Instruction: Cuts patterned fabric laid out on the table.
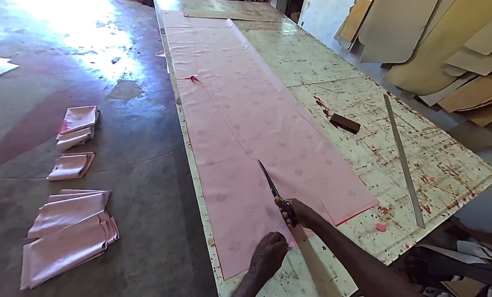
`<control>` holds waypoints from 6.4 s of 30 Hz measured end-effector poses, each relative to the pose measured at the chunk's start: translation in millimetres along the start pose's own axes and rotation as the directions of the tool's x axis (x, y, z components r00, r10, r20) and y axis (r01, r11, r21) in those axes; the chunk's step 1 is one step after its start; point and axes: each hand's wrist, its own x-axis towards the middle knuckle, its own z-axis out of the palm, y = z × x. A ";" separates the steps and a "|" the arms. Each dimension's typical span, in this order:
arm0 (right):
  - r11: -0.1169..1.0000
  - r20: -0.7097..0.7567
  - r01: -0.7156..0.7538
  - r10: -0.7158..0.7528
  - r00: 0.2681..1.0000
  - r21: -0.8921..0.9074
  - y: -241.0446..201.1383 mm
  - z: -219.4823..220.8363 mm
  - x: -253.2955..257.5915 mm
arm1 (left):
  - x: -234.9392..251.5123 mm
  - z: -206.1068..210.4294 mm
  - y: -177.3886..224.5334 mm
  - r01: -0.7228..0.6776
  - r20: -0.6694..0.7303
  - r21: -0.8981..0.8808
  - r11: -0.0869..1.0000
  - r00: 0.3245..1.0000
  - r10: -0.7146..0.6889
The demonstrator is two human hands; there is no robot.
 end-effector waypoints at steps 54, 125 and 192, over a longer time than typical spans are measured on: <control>0.987 0.053 0.120 -0.115 0.992 -0.107 -49.0 -22.8 50.9 | 10.5 -3.8 10.9 0.115 0.081 0.019 0.993 0.990 -0.116; 0.979 0.301 -0.085 0.025 0.953 0.188 94.9 -65.8 -66.3 | 35.4 31.6 12.2 0.262 -0.406 0.258 0.930 0.903 -0.142; 0.999 0.106 0.022 -0.025 0.994 0.035 2.5 -33.6 11.8 | 34.0 33.0 14.5 0.171 -0.355 0.252 0.953 0.932 -0.073</control>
